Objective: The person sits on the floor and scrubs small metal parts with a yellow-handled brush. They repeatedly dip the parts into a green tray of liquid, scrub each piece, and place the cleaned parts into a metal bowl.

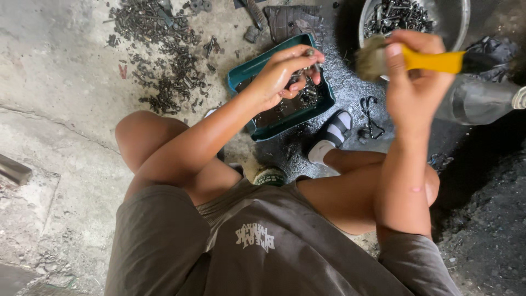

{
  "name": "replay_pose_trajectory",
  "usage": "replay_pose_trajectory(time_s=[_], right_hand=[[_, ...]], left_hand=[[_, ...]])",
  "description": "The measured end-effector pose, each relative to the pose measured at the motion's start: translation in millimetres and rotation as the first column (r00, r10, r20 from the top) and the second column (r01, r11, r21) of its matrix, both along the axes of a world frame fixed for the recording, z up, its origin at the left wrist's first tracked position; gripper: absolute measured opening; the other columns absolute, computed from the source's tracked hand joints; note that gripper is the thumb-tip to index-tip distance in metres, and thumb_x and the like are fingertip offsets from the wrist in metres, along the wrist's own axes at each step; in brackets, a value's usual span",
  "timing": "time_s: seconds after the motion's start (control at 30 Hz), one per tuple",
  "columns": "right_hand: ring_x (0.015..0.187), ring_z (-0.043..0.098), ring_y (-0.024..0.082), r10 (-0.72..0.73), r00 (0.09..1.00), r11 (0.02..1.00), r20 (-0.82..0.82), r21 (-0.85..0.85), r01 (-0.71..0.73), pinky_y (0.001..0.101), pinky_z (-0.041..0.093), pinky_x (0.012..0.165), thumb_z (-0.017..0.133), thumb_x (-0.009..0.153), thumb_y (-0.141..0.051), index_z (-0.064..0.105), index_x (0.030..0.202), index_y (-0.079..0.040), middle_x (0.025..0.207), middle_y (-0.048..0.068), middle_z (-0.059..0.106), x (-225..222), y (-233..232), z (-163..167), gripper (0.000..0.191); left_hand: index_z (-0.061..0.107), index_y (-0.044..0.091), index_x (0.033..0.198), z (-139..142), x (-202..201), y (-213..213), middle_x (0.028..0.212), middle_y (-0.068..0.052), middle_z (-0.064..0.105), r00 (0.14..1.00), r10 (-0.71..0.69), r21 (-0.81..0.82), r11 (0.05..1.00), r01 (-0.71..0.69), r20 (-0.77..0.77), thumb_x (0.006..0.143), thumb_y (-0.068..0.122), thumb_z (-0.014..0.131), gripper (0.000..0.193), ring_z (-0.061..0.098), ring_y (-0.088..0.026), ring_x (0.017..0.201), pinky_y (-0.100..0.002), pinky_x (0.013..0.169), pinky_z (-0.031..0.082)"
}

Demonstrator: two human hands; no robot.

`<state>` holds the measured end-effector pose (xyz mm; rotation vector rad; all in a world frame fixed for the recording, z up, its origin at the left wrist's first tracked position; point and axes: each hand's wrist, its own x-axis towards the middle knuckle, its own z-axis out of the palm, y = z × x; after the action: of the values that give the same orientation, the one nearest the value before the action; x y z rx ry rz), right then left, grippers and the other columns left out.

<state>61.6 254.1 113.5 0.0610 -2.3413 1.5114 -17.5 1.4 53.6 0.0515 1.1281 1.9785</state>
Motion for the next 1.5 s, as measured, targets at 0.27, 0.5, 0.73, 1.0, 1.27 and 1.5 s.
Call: replay_pose_trajectory(time_s=[0.27,0.5,0.73,1.0,1.27,1.5], right_hand=[[0.11,0.066,0.027,0.184,0.983,0.954,0.015,0.238,-0.182,0.0351,0.053,0.098,0.075,0.108,-0.004,0.068,0.126,0.001,0.118,0.015,0.066,1.0,-46.4,12.4,0.02],[0.103,0.065,0.036,0.122,0.991,0.861,-0.048,0.501,-0.082,0.041,0.053,0.087,0.077,0.102,-0.001,0.067,0.113,0.001,0.113,0.017,0.067,6.7,-77.8,18.3,0.015],[0.098,0.069,0.032,0.117,0.993,0.943,-0.006,0.314,-0.109,0.0386,0.054,0.089,0.074,0.103,-0.001,0.067,0.107,0.001,0.106,0.016,0.069,1.1,-70.3,5.9,0.009],[0.094,0.068,0.025,0.109,0.991,0.983,0.077,0.142,-0.119,0.0338,0.053,0.086,0.075,0.106,-0.007,0.07,0.107,0.002,0.103,0.014,0.07,1.8,-65.5,-3.9,0.01],[0.093,0.068,0.025,0.153,0.983,0.98,0.101,0.11,-0.164,0.0333,0.052,0.085,0.074,0.106,-0.007,0.07,0.107,0.002,0.103,0.014,0.07,1.8,-65.5,-1.3,0.01],[0.089,0.07,0.026,0.201,0.948,0.949,0.245,0.192,-0.25,0.034,0.054,0.083,0.073,0.101,-0.007,0.07,0.108,0.001,0.103,0.014,0.072,0.2,-57.6,11.8,0.011]], left_hand=[[0.067,0.003,0.105,6.8,3.3,3.4,0.074,-0.001,0.058,0.996,0.009,-0.021,1.0,-0.011,-0.089,0.103,0.031,0.069,0.027,0.04,-0.001,0.052,-0.02,0.041,0.023],[0.065,0.004,0.099,10.3,6.1,3.6,0.076,-0.002,0.06,0.983,0.063,-0.022,0.997,-0.067,-0.172,0.099,0.029,0.073,0.026,0.041,-0.001,0.052,-0.02,0.042,0.022],[0.063,0.006,0.09,6.3,5.1,2.1,0.072,-0.003,0.059,0.998,0.04,-0.019,0.999,-0.041,-0.055,0.1,0.044,0.065,0.039,0.042,-0.002,0.049,-0.019,0.039,0.024],[0.063,0.006,0.098,1.5,3.8,-1.8,0.071,-0.002,0.056,0.988,0.098,0.013,0.995,-0.097,-0.122,0.102,0.039,0.067,0.034,0.042,-0.004,0.052,-0.02,0.041,0.026],[0.07,0.009,0.123,6.3,6.5,-1.6,0.075,0.004,0.052,0.955,0.047,-0.054,0.996,-0.065,-0.293,0.102,0.026,0.066,0.027,0.04,-0.001,0.057,-0.019,0.045,0.028],[0.071,0.006,0.101,-3.0,1.3,0.5,0.083,0.001,0.065,0.685,-0.082,-0.201,0.975,-0.097,-0.724,0.111,0.035,0.062,0.031,0.052,-0.004,0.072,-0.026,0.062,0.043]])
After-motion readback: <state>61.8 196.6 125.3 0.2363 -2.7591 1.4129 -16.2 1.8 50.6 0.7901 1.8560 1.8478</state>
